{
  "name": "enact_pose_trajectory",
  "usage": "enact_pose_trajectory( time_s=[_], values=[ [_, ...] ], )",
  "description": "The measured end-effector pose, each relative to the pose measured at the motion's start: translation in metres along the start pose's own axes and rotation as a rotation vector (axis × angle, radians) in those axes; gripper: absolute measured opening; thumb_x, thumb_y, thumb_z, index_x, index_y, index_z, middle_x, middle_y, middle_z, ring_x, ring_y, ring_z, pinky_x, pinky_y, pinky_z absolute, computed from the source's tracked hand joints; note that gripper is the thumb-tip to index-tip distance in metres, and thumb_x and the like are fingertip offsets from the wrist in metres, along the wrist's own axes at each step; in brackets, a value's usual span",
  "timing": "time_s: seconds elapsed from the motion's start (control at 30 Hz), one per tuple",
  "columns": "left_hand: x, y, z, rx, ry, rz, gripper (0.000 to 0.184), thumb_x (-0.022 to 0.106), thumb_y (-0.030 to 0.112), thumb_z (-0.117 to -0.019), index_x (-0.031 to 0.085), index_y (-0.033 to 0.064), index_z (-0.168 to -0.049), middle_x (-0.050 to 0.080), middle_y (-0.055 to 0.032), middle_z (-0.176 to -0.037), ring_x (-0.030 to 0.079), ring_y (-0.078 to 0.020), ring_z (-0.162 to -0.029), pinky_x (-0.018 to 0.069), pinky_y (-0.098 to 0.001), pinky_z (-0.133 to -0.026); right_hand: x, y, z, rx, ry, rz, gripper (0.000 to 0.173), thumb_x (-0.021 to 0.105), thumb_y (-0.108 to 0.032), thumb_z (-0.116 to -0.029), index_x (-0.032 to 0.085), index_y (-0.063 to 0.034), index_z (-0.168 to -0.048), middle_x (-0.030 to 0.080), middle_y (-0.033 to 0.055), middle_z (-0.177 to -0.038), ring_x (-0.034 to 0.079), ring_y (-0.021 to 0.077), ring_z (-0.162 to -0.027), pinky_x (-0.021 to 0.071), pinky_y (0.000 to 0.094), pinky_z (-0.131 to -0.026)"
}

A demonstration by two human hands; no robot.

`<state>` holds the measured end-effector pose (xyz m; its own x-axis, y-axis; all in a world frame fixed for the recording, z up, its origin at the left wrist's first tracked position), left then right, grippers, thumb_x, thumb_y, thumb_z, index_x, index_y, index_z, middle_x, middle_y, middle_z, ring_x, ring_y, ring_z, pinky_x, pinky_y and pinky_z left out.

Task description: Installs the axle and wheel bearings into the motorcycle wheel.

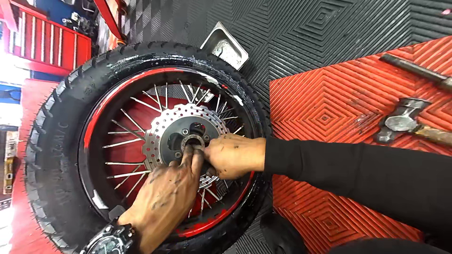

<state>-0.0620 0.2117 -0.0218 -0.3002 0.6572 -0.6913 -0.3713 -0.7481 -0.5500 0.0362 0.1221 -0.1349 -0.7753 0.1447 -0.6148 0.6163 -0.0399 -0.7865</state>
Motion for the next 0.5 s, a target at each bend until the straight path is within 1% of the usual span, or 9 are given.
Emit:
enact_pose_trajectory(
  time_s=[0.07,0.1,0.17,0.2,0.27,0.33,0.4,0.5],
  values=[
    [0.003,0.004,0.0,-0.016,0.024,-0.014,0.032,0.055,0.025,-0.0938,0.06,0.0043,-0.118,0.068,-0.0164,-0.111,0.065,-0.0276,-0.058,0.0508,-0.0409,-0.047,0.006,-0.005,0.008,-0.001,0.095,0.048,0.021,0.067,-0.036,-0.0947,0.068,-0.0154,-0.095,0.061,0.0,-0.073,0.064,0.0193,-0.07,0.0527,0.0429,-0.061],
    [0.005,0.006,0.001,-0.031,0.026,-0.015,0.032,0.052,0.024,-0.0959,0.06,0.0036,-0.119,0.067,-0.0173,-0.113,0.066,-0.0281,-0.06,0.0511,-0.0409,-0.048,0.007,-0.006,0.011,0.009,0.116,0.061,0.02,0.066,-0.035,-0.0954,0.068,-0.0159,-0.098,0.061,-0.0005,-0.072,0.064,0.0188,-0.069,0.0522,0.0418,-0.061],
    [0.007,0.013,0.002,-0.073,0.02,-0.016,0.037,0.05,0.023,-0.0966,0.061,0.0016,-0.125,0.066,-0.0206,-0.126,0.067,-0.0288,-0.06,0.0514,-0.0408,-0.048,0.008,-0.005,0.011,0.021,0.121,0.06,0.022,0.065,-0.035,-0.0961,0.067,-0.0165,-0.107,0.062,-0.0008,-0.073,0.064,0.0189,-0.07,0.0522,0.0418,-0.062],
    [0.007,0.016,0.001,-0.099,0.006,-0.022,0.038,0.051,0.022,-0.0957,0.061,0.0012,-0.126,0.066,-0.021,-0.129,0.068,-0.0291,-0.061,0.0516,-0.041,-0.049,0.007,-0.004,0.01,0.023,0.116,0.045,0.024,0.066,-0.035,-0.0952,0.067,-0.0164,-0.11,0.063,-0.0005,-0.074,0.065,0.0192,-0.07,0.0525,0.0424,-0.062],
    [0.006,0.018,0.0,-0.133,-0.02,-0.035,0.04,0.056,0.022,-0.0932,0.061,0.0004,-0.126,0.067,-0.0206,-0.127,0.068,-0.029,-0.061,0.0525,-0.041,-0.05,0.003,-0.003,0.006,0.022,0.094,0.023,0.034,0.069,-0.033,-0.0927,0.065,-0.0159,-0.122,0.064,0.0003,-0.078,0.066,0.0199,-0.073,0.0535,0.0433,-0.063],
    [0.004,0.017,-0.001,-0.14,-0.016,-0.031,0.039,0.056,0.022,-0.0936,0.062,-0.0002,-0.125,0.069,-0.0196,-0.122,0.069,-0.0286,-0.062,0.053,-0.0406,-0.051,0.001,-0.004,0.004,0.015,0.113,0.038,0.035,0.07,-0.033,-0.0912,0.066,-0.016,-0.121,0.064,0.0002,-0.079,0.066,0.0195,-0.074,0.0539,0.0428,-0.064],
    [0.004,0.015,0.0,-0.132,0.004,-0.029,0.036,0.053,0.021,-0.0948,0.063,0.0006,-0.122,0.07,-0.0184,-0.12,0.069,-0.0281,-0.062,0.0536,-0.0407,-0.051,0.0,-0.004,0.003,0.013,0.127,0.048,0.035,0.069,-0.035,-0.0923,0.066,-0.0151,-0.12,0.065,0.0012,-0.079,0.066,0.0207,-0.075,0.054,0.0437,-0.065],
    [0.005,0.011,0.002,-0.112,0.009,-0.019,0.038,0.051,0.024,-0.0958,0.064,0.0017,-0.124,0.069,-0.0164,-0.123,0.069,-0.027,-0.064,0.0537,-0.0402,-0.052,0.002,-0.004,0.003,0.001,0.152,0.072,0.037,0.065,-0.041,-0.0955,0.066,-0.0146,-0.121,0.064,0.0011,-0.078,0.066,0.0206,-0.075,0.0542,0.0432,-0.067]
  ],
)
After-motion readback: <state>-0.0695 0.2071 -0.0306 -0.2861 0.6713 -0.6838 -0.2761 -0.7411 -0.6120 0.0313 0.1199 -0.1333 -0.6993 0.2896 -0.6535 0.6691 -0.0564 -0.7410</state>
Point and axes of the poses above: each hand's wrist, its own z-axis away from the middle knuckle, its own x-axis out of the palm, y = z × x, the point moved 2 cm from there along -z, towards the middle knuckle
